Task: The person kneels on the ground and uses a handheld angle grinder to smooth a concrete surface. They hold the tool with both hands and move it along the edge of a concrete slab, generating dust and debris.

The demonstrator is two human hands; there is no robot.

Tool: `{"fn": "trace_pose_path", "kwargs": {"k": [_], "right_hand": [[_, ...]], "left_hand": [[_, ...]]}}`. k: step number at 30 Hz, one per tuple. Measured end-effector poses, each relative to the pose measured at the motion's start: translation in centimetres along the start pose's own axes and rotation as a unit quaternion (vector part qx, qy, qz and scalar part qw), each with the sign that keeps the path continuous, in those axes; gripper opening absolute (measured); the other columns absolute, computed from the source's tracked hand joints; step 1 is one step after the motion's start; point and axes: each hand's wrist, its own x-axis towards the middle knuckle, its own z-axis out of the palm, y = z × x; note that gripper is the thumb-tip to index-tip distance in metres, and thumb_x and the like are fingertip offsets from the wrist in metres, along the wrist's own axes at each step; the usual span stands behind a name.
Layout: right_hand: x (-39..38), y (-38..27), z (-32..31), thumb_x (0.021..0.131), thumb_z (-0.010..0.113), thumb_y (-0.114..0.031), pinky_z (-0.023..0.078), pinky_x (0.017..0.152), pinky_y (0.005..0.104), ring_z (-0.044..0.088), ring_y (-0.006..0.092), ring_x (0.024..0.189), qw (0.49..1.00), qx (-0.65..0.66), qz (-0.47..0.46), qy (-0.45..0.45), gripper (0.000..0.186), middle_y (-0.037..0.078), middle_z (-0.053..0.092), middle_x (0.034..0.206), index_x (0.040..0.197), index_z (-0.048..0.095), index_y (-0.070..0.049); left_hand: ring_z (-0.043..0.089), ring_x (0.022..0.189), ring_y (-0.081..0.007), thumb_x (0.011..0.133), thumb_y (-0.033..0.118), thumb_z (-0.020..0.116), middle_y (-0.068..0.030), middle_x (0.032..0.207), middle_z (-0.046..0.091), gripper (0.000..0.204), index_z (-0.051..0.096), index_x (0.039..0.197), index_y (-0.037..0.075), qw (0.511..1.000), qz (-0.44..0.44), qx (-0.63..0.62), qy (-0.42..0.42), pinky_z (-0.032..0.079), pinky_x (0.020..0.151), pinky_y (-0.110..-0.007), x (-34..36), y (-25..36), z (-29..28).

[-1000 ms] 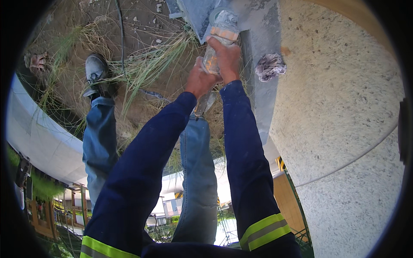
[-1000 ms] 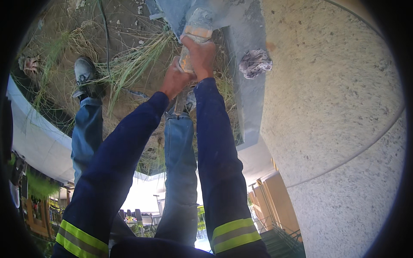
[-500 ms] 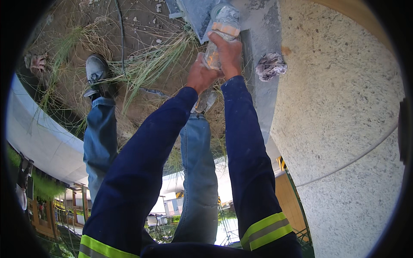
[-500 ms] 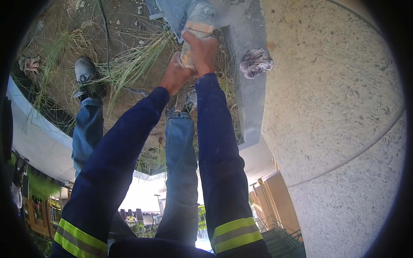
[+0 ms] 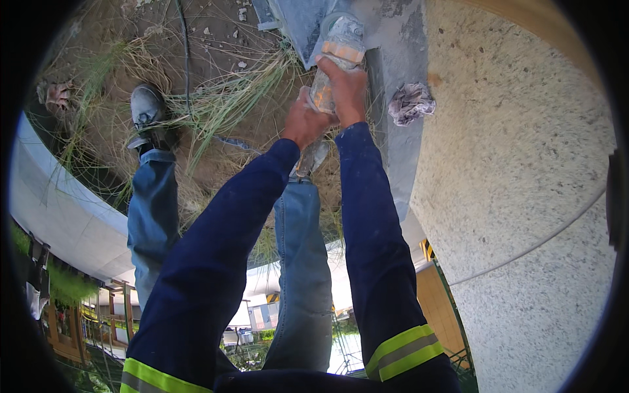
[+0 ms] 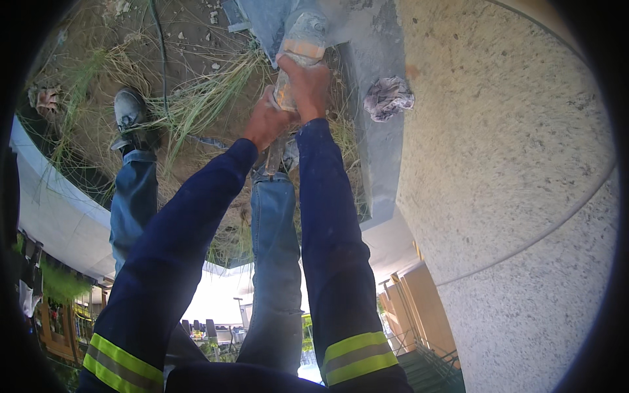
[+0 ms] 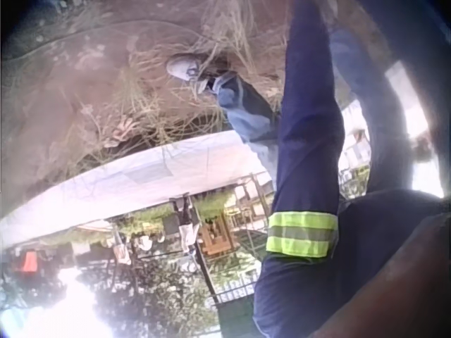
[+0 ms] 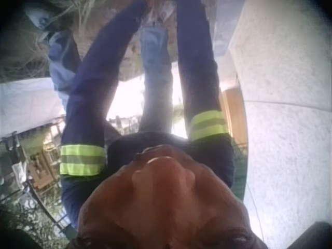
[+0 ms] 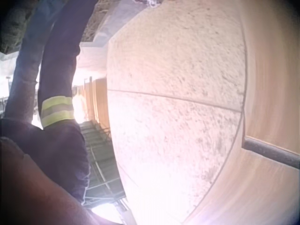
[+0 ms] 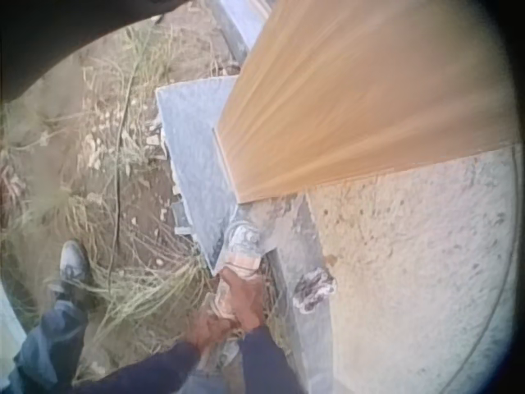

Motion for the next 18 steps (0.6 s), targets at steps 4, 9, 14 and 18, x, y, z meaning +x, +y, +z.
{"fn": "trace_pose_path", "kwargs": {"k": [4, 9, 14, 18], "right_hand": [[-0.7, 1.8, 0.0, 0.079, 0.088, -0.027, 0.057, 0.075, 0.0355, 0.074, 0.0209, 0.084, 0.999, -0.038, -0.003, 0.007, 0.046, 0.013, 0.077, 0.100, 0.110, 0.076, 0.005], [-0.1, 0.4, 0.3, 0.081, 0.089, -0.023, 0.058, 0.076, 0.0350, 0.073, 0.0195, 0.088, 1.000, 0.000, -0.001, -0.020, 0.047, 0.012, 0.076, 0.107, 0.116, 0.075, 0.005], [0.2, 0.3, -1.0, 0.082, 0.088, -0.022, 0.058, 0.076, 0.0348, 0.072, 0.0189, 0.087, 1.000, 0.004, 0.003, 0.004, 0.046, 0.011, 0.075, 0.106, 0.116, 0.075, 0.005], [-1.2, 2.0, -0.9, 0.082, 0.088, -0.021, 0.057, 0.077, 0.0348, 0.072, 0.0195, 0.088, 0.999, -0.027, 0.019, 0.007, 0.045, 0.012, 0.075, 0.107, 0.116, 0.074, 0.005]], "left_hand": [[0.071, 0.107, -0.0263, 0.067, 0.023, 0.096, -0.0165, 0.117, 0.071, 0.080, 0.050, 0.128, -0.002, 1.000, 0.012, -0.014, 0.010, 0.055, 0.094, -0.039, -1.2, -1.9, 0.1], [0.071, 0.109, -0.0268, 0.067, 0.025, 0.096, -0.0171, 0.119, 0.071, 0.082, 0.050, 0.129, -0.002, 1.000, 0.021, -0.010, 0.006, 0.054, 0.095, -0.040, 0.7, -2.1, -0.4], [0.069, 0.104, -0.0213, 0.074, 0.008, 0.090, -0.0109, 0.116, 0.069, 0.071, 0.048, 0.131, 0.000, 1.000, 0.004, 0.015, -0.010, 0.055, 0.092, -0.037, 0.0, 0.5, 0.9], [0.071, 0.106, -0.0257, 0.071, 0.017, 0.093, -0.0142, 0.115, 0.072, 0.084, 0.047, 0.137, -0.004, 0.999, 0.021, 0.030, 0.011, 0.055, 0.093, -0.038, -1.6, -1.5, 0.7]]}}
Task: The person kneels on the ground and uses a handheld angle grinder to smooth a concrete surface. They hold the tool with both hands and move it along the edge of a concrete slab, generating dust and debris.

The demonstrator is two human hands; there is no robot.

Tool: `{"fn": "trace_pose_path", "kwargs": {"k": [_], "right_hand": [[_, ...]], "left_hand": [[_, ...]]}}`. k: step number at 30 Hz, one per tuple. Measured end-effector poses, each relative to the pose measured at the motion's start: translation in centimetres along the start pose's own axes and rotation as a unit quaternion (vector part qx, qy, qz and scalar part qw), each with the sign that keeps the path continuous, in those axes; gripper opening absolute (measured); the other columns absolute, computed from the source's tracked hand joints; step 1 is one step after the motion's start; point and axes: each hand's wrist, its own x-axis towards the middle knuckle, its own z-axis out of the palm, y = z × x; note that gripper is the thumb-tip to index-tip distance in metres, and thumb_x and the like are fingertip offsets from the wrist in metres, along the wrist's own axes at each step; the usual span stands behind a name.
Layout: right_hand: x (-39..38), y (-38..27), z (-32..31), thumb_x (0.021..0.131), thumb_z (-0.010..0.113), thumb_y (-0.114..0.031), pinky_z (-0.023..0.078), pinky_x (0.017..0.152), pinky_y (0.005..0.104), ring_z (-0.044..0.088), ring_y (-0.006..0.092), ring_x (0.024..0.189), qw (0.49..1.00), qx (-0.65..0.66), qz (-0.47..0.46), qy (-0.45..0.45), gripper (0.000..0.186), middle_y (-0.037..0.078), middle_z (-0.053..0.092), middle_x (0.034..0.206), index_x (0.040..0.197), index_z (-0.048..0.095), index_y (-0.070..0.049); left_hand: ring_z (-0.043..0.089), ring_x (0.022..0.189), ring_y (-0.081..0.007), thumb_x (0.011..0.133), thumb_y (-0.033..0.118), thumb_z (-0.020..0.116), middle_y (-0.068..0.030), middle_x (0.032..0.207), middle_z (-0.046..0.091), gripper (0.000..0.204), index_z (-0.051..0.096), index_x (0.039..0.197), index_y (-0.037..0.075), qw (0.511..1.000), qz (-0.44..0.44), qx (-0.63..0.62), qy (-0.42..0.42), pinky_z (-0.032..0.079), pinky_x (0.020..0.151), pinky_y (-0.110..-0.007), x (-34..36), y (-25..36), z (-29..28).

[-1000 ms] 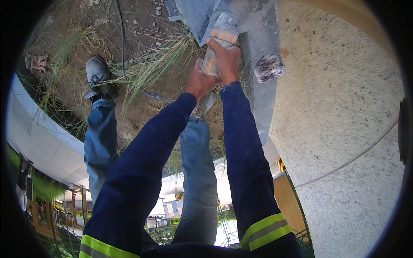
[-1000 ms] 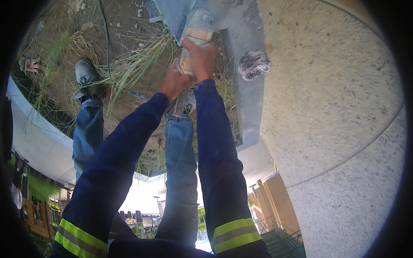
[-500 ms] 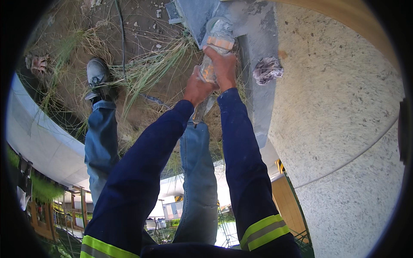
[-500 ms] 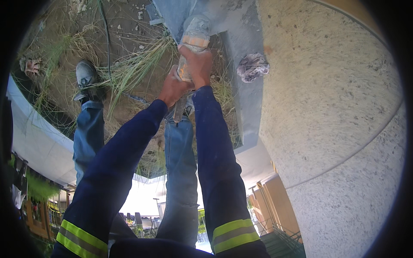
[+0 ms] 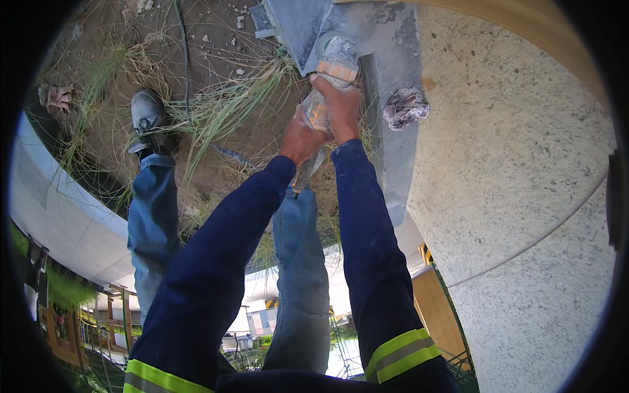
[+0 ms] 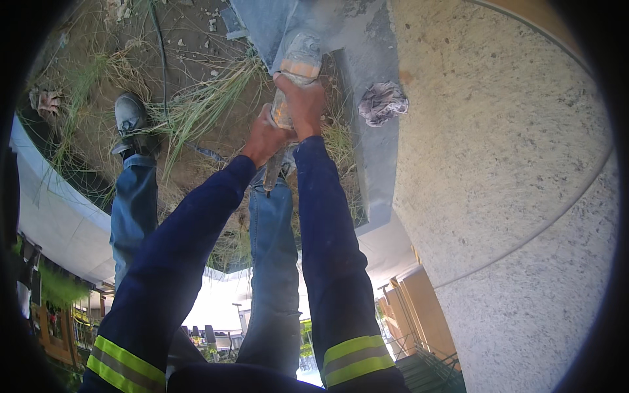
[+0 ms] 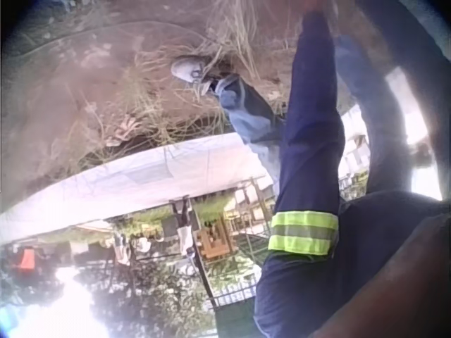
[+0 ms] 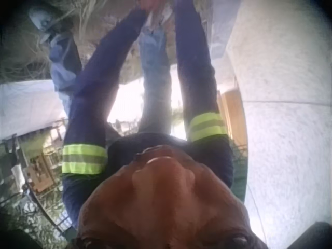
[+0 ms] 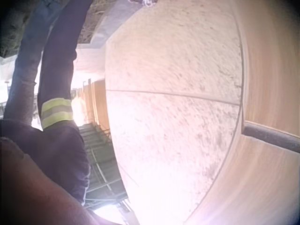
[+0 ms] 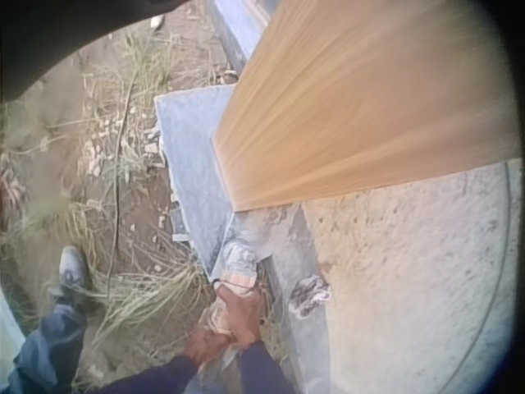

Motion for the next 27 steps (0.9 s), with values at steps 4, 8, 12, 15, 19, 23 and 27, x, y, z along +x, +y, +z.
{"fn": "trace_pose_path", "kwargs": {"k": [4, 8, 12, 15, 19, 23, 27], "right_hand": [[0.0, -0.9, 0.8, 0.081, 0.089, -0.023, 0.057, 0.078, 0.0358, 0.072, 0.0195, 0.088, 0.999, 0.008, -0.030, -0.022, 0.048, 0.011, 0.075, 0.108, 0.118, 0.074, 0.005], [1.3, -1.8, 0.4, 0.081, 0.089, -0.023, 0.057, 0.078, 0.0360, 0.072, 0.0192, 0.088, 0.998, 0.050, -0.034, -0.026, 0.048, 0.011, 0.076, 0.107, 0.117, 0.075, 0.005], [0.4, -0.8, 0.1, 0.080, 0.089, -0.023, 0.057, 0.077, 0.0350, 0.072, 0.0191, 0.088, 1.000, 0.024, -0.011, 0.004, 0.046, 0.012, 0.076, 0.106, 0.115, 0.075, 0.005], [-0.9, 0.2, 0.4, 0.080, 0.089, -0.022, 0.056, 0.078, 0.0346, 0.072, 0.0189, 0.088, 1.000, 0.010, 0.001, 0.001, 0.046, 0.012, 0.076, 0.105, 0.114, 0.076, 0.005], [0.0, -0.2, 0.7, 0.080, 0.090, -0.021, 0.057, 0.077, 0.0351, 0.072, 0.0187, 0.087, 1.000, 0.012, -0.022, -0.015, 0.046, 0.011, 0.076, 0.104, 0.114, 0.075, 0.006], [2.0, -1.9, 0.6, 0.081, 0.089, -0.020, 0.058, 0.076, 0.0363, 0.072, 0.0197, 0.088, 0.995, 0.091, -0.038, -0.006, 0.045, 0.012, 0.076, 0.105, 0.115, 0.075, 0.006], [1.2, -1.5, -0.5, 0.081, 0.089, -0.021, 0.058, 0.077, 0.0358, 0.073, 0.0203, 0.088, 0.999, 0.041, -0.009, 0.018, 0.046, 0.012, 0.076, 0.105, 0.116, 0.075, 0.005]], "left_hand": [[0.072, 0.108, -0.0280, 0.070, 0.021, 0.094, -0.0149, 0.115, 0.073, 0.089, 0.046, 0.141, -0.005, 1.000, 0.013, -0.012, 0.010, 0.055, 0.094, -0.039, 0.7, -0.8, -0.7], [0.072, 0.109, -0.0278, 0.071, 0.021, 0.094, -0.0153, 0.117, 0.073, 0.088, 0.046, 0.140, -0.005, 0.999, -0.012, -0.038, -0.022, 0.055, 0.095, -0.038, 1.8, 1.3, -0.4], [0.069, 0.105, -0.0233, 0.074, 0.013, 0.090, -0.0133, 0.116, 0.070, 0.074, 0.049, 0.134, -0.004, 1.000, -0.025, 0.000, -0.009, 0.055, 0.092, -0.037, 0.4, 1.0, -0.4], [0.068, 0.104, -0.0211, 0.076, 0.008, 0.087, -0.0123, 0.117, 0.068, 0.070, 0.049, 0.133, -0.003, 1.000, -0.005, -0.027, 0.004, 0.055, 0.091, -0.036, -0.8, -0.6, -0.2], [0.068, 0.106, -0.0210, 0.075, 0.005, 0.087, -0.0119, 0.119, 0.068, 0.074, 0.046, 0.136, -0.002, 1.000, -0.012, 0.003, -0.005, 0.055, 0.091, -0.035, 0.4, -0.8, -0.6], [0.070, 0.107, -0.0237, 0.072, 0.012, 0.090, -0.0142, 0.121, 0.069, 0.081, 0.045, 0.138, -0.002, 0.999, 0.001, -0.030, -0.030, 0.055, 0.092, -0.037, 2.8, 0.7, -0.5], [0.072, 0.109, -0.0301, 0.068, 0.025, 0.095, -0.0199, 0.123, 0.071, 0.093, 0.046, 0.140, -0.006, 0.999, -0.019, 0.014, -0.031, 0.055, 0.094, -0.039, 1.9, 0.7, 0.2]]}}
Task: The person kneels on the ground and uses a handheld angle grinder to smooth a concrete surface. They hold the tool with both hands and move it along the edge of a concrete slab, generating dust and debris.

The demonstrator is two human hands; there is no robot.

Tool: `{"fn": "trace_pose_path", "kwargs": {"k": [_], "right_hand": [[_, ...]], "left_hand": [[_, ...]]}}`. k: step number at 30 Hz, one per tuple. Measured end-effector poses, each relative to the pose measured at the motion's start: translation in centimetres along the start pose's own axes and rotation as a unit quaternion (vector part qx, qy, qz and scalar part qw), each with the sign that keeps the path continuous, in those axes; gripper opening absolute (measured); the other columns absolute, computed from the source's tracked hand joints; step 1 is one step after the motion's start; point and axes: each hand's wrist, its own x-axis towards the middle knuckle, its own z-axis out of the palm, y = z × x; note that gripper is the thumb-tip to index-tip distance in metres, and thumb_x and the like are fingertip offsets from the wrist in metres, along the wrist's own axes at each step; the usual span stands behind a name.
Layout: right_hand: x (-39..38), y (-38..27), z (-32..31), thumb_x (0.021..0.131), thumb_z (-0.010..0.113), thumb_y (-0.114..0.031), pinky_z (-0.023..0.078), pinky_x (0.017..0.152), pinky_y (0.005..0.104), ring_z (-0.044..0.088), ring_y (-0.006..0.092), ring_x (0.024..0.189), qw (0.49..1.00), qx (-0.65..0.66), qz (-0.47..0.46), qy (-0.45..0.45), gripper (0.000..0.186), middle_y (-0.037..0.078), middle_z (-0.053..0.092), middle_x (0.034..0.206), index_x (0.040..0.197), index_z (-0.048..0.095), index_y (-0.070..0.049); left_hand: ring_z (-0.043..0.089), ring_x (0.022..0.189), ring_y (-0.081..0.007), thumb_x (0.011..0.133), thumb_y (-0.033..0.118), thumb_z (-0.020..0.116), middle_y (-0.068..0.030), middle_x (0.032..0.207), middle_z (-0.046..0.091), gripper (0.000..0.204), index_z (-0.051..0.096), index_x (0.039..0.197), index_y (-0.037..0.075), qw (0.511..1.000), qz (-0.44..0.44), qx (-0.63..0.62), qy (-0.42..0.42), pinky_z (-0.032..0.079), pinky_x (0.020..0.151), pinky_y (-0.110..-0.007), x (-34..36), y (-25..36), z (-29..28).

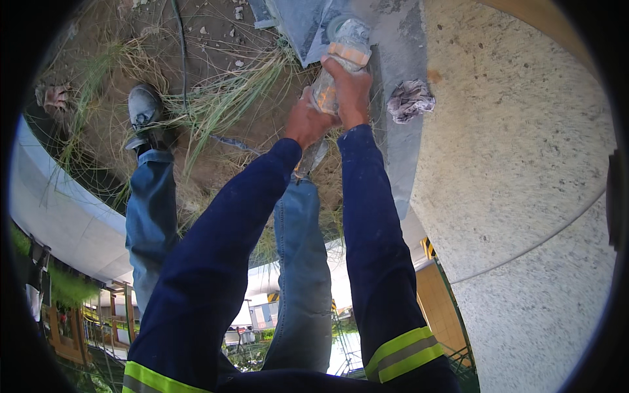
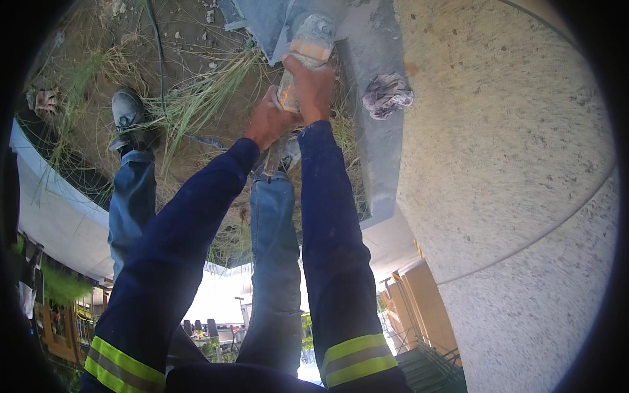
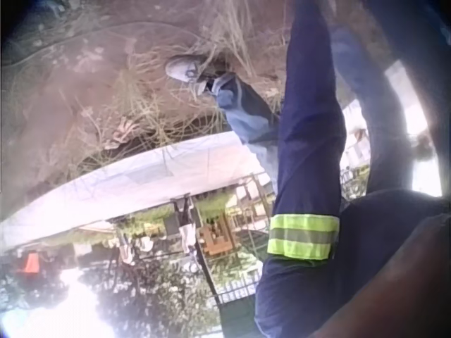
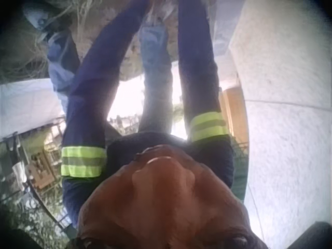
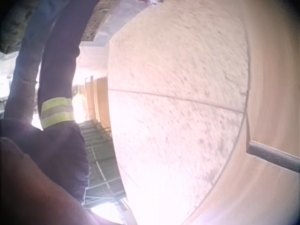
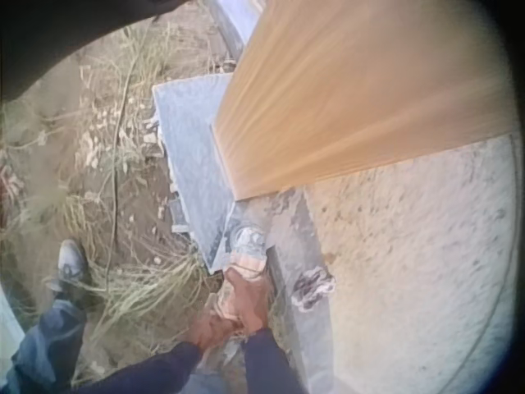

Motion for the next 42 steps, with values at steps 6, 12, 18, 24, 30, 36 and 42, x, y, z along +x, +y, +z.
{"fn": "trace_pose_path", "kwargs": {"k": [6, 12, 18, 24, 30, 36, 42], "right_hand": [[-1.9, 2.0, 1.2, 0.081, 0.089, -0.023, 0.057, 0.077, 0.0357, 0.072, 0.0196, 0.088, 0.999, -0.014, -0.016, -0.035, 0.047, 0.011, 0.076, 0.105, 0.117, 0.074, 0.005], [0.8, -1.0, 1.4, 0.082, 0.088, -0.023, 0.057, 0.078, 0.0359, 0.072, 0.0192, 0.089, 0.999, 0.020, -0.028, -0.029, 0.047, 0.012, 0.075, 0.109, 0.117, 0.074, 0.005], [-1.2, 1.6, 0.7, 0.081, 0.089, -0.024, 0.057, 0.081, 0.0355, 0.073, 0.0203, 0.091, 1.000, -0.028, -0.001, -0.014, 0.050, 0.013, 0.076, 0.110, 0.118, 0.073, 0.005], [-0.2, 0.5, 1.7, 0.081, 0.089, -0.023, 0.057, 0.080, 0.0367, 0.073, 0.0210, 0.092, 0.999, 0.008, -0.021, -0.040, 0.049, 0.014, 0.076, 0.109, 0.118, 0.073, 0.006], [1.0, 1.1, 0.0, 0.081, 0.089, -0.023, 0.057, 0.079, 0.0364, 0.072, 0.0199, 0.089, 1.000, 0.009, -0.017, 0.003, 0.048, 0.013, 0.075, 0.107, 0.116, 0.074, 0.006], [-1.4, 1.9, 0.8, 0.081, 0.089, -0.020, 0.056, 0.080, 0.0346, 0.072, 0.0198, 0.089, 0.999, -0.024, -0.011, -0.022, 0.045, 0.011, 0.075, 0.107, 0.116, 0.074, 0.004], [0.0, 1.9, 0.7, 0.082, 0.088, -0.019, 0.057, 0.079, 0.0351, 0.072, 0.0197, 0.088, 0.999, 0.039, -0.028, 0.014, 0.042, 0.010, 0.076, 0.105, 0.115, 0.074, 0.004]], "left_hand": [[0.069, 0.109, -0.0239, 0.072, 0.014, 0.091, -0.0146, 0.121, 0.069, 0.082, 0.046, 0.138, -0.004, 0.999, 0.025, 0.003, 0.034, 0.054, 0.094, -0.038, -1.4, -2.5, -0.8], [0.067, 0.110, -0.0208, 0.074, 0.009, 0.090, -0.0122, 0.122, 0.068, 0.076, 0.047, 0.136, -0.002, 0.999, 0.018, -0.047, 0.004, 0.054, 0.093, -0.037, 1.1, 0.8, -0.9], [0.069, 0.106, -0.0220, 0.075, 0.009, 0.090, -0.0116, 0.123, 0.068, 0.073, 0.048, 0.135, -0.001, 0.999, 0.020, -0.002, 0.026, 0.055, 0.092, -0.036, -1.2, -1.7, -0.5], [0.070, 0.109, -0.0261, 0.070, 0.018, 0.093, -0.0162, 0.120, 0.070, 0.084, 0.048, 0.137, -0.005, 1.000, 0.018, -0.020, 0.017, 0.055, 0.095, -0.038, 0.9, -1.4, -1.6], [0.071, 0.110, -0.0265, 0.069, 0.021, 0.093, -0.0182, 0.122, 0.071, 0.090, 0.047, 0.140, -0.007, 1.000, 0.006, 0.005, 0.003, 0.055, 0.094, -0.039, 0.5, 0.7, -0.4], [0.071, 0.110, -0.0264, 0.070, 0.023, 0.094, -0.0176, 0.122, 0.071, 0.089, 0.047, 0.139, -0.006, 0.999, 0.016, -0.031, 0.013, 0.055, 0.095, -0.038, -1.4, -1.8, -0.9], [0.069, 0.108, -0.0220, 0.073, 0.015, 0.092, -0.0133, 0.119, 0.069, 0.077, 0.049, 0.135, -0.001, 1.000, 0.010, -0.015, -0.006, 0.054, 0.094, -0.036, -0.5, -0.5, -0.8]]}}
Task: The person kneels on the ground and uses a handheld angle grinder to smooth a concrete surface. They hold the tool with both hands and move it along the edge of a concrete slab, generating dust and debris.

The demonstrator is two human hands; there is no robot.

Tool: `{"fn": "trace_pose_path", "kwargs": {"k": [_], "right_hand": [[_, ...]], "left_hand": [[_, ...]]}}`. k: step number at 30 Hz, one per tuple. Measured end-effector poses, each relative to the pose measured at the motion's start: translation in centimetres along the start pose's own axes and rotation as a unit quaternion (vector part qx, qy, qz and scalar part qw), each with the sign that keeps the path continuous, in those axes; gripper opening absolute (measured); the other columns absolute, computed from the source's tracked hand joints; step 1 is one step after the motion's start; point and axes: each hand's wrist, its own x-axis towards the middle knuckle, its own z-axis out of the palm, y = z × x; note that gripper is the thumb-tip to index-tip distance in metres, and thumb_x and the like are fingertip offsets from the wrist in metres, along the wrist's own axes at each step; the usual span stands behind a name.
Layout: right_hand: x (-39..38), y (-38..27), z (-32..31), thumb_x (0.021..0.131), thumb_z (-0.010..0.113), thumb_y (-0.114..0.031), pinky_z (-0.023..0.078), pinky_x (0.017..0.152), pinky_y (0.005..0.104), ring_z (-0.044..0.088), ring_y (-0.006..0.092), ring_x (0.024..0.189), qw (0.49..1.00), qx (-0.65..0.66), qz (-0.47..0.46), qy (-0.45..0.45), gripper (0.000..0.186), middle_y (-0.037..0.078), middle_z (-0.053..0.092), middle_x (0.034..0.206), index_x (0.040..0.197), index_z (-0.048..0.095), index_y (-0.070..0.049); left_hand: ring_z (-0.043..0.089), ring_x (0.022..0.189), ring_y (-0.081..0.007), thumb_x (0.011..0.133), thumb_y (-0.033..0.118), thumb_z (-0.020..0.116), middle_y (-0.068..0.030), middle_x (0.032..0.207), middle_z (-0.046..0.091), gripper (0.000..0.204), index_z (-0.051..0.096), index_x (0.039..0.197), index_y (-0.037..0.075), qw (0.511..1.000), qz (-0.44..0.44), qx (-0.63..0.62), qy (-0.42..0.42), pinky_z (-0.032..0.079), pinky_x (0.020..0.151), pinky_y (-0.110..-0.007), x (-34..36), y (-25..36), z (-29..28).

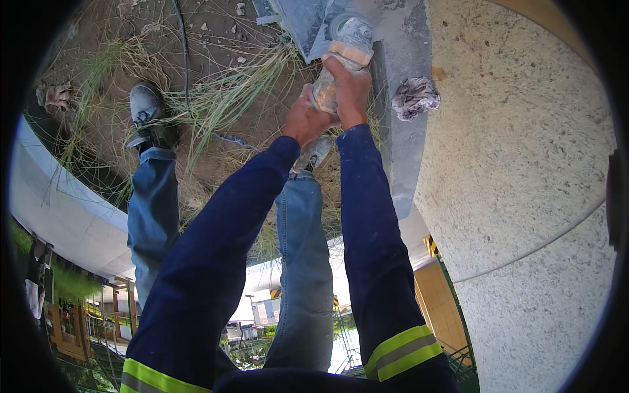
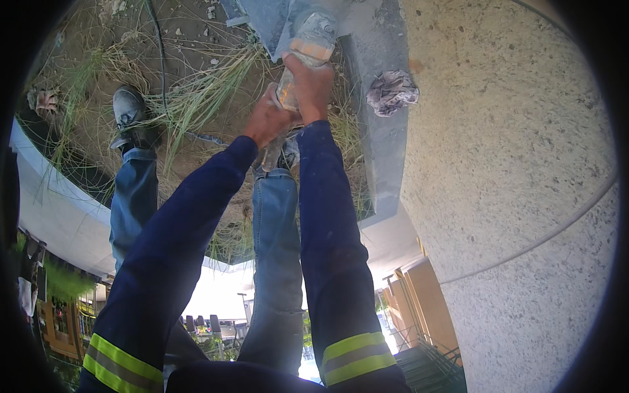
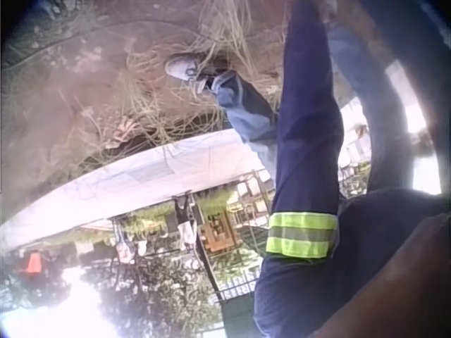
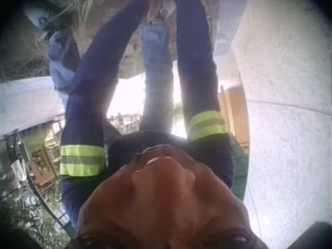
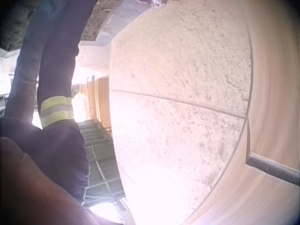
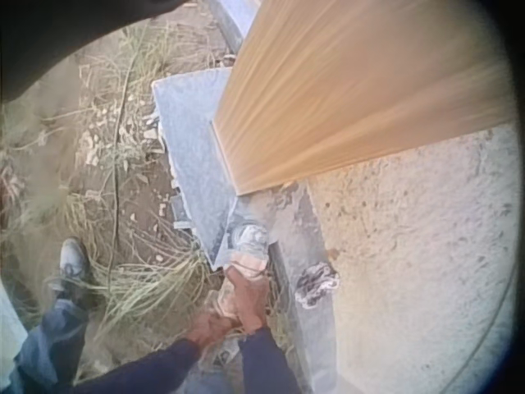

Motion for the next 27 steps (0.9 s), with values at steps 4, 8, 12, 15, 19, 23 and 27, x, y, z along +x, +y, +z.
{"fn": "trace_pose_path", "kwargs": {"k": [4, 8, 12, 15, 19, 23, 27], "right_hand": [[-2.1, 1.7, -0.7, 0.083, 0.088, -0.020, 0.057, 0.078, 0.0350, 0.073, 0.0193, 0.087, 0.997, -0.066, 0.032, -0.002, 0.042, 0.010, 0.076, 0.104, 0.114, 0.074, 0.004], [-4.1, 1.7, -0.4, 0.082, 0.089, -0.024, 0.057, 0.078, 0.0348, 0.073, 0.0193, 0.087, 0.995, -0.081, 0.043, -0.042, 0.045, 0.012, 0.076, 0.104, 0.114, 0.074, 0.004], [-2.9, 0.4, 0.0, 0.081, 0.089, -0.024, 0.058, 0.076, 0.0347, 0.073, 0.0195, 0.087, 0.998, -0.048, 0.028, -0.031, 0.046, 0.013, 0.076, 0.103, 0.114, 0.074, 0.004], [-2.3, 0.5, -0.5, 0.081, 0.089, -0.023, 0.058, 0.076, 0.0348, 0.073, 0.0193, 0.087, 0.999, -0.020, 0.032, -0.007, 0.046, 0.013, 0.076, 0.104, 0.116, 0.074, 0.004], [-3.3, 1.2, -1.1, 0.081, 0.089, -0.023, 0.058, 0.076, 0.0345, 0.073, 0.0186, 0.088, 0.998, -0.040, 0.043, -0.025, 0.047, 0.012, 0.076, 0.105, 0.117, 0.074, 0.004], [-3.3, 1.9, -0.6, 0.082, 0.088, -0.021, 0.057, 0.076, 0.0338, 0.073, 0.0182, 0.087, 0.995, -0.090, 0.022, -0.046, 0.046, 0.012, 0.076, 0.105, 0.117, 0.074, 0.004], [-2.1, 0.8, 0.2, 0.081, 0.088, -0.022, 0.057, 0.075, 0.0339, 0.072, 0.0183, 0.087, 0.999, -0.003, 0.024, -0.027, 0.046, 0.012, 0.075, 0.106, 0.116, 0.074, 0.005]], "left_hand": [[0.067, 0.106, -0.0191, 0.074, 0.013, 0.091, -0.0098, 0.115, 0.068, 0.069, 0.050, 0.130, 0.002, 0.998, -0.006, 0.043, 0.036, 0.053, 0.092, -0.035, -2.8, -0.3, 0.5], [0.068, 0.105, -0.0196, 0.074, 0.013, 0.091, -0.0100, 0.115, 0.068, 0.070, 0.051, 0.129, 0.001, 0.999, -0.020, -0.004, 0.035, 0.054, 0.092, -0.035, -4.1, -2.5, -0.1], [0.068, 0.105, -0.0197, 0.073, 0.011, 0.091, -0.0105, 0.116, 0.068, 0.069, 0.051, 0.129, 0.002, 1.000, -0.014, -0.016, 0.018, 0.054, 0.091, -0.036, -3.0, -0.2, -0.3], [0.068, 0.105, -0.0189, 0.074, 0.011, 0.091, -0.0106, 0.117, 0.068, 0.068, 0.051, 0.128, 0.002, 1.000, -0.008, -0.028, 0.005, 0.054, 0.090, -0.036, -2.2, -0.5, 0.0], [0.067, 0.106, -0.0177, 0.074, 0.010, 0.090, -0.0103, 0.117, 0.068, 0.067, 0.051, 0.127, 0.002, 1.000, -0.020, 0.007, 0.023, 0.055, 0.089, -0.035, -3.4, -1.4, 0.6], [0.068, 0.104, -0.0187, 0.074, 0.009, 0.089, -0.0101, 0.115, 0.068, 0.066, 0.051, 0.128, 0.002, 0.999, 0.001, -0.029, 0.038, 0.055, 0.088, -0.036, -3.8, -2.0, 0.6], [0.069, 0.102, -0.0199, 0.074, 0.008, 0.089, -0.0106, 0.114, 0.069, 0.067, 0.051, 0.129, 0.002, 1.000, 0.007, -0.007, 0.017, 0.055, 0.087, -0.036, -2.0, -0.4, -0.3]]}}
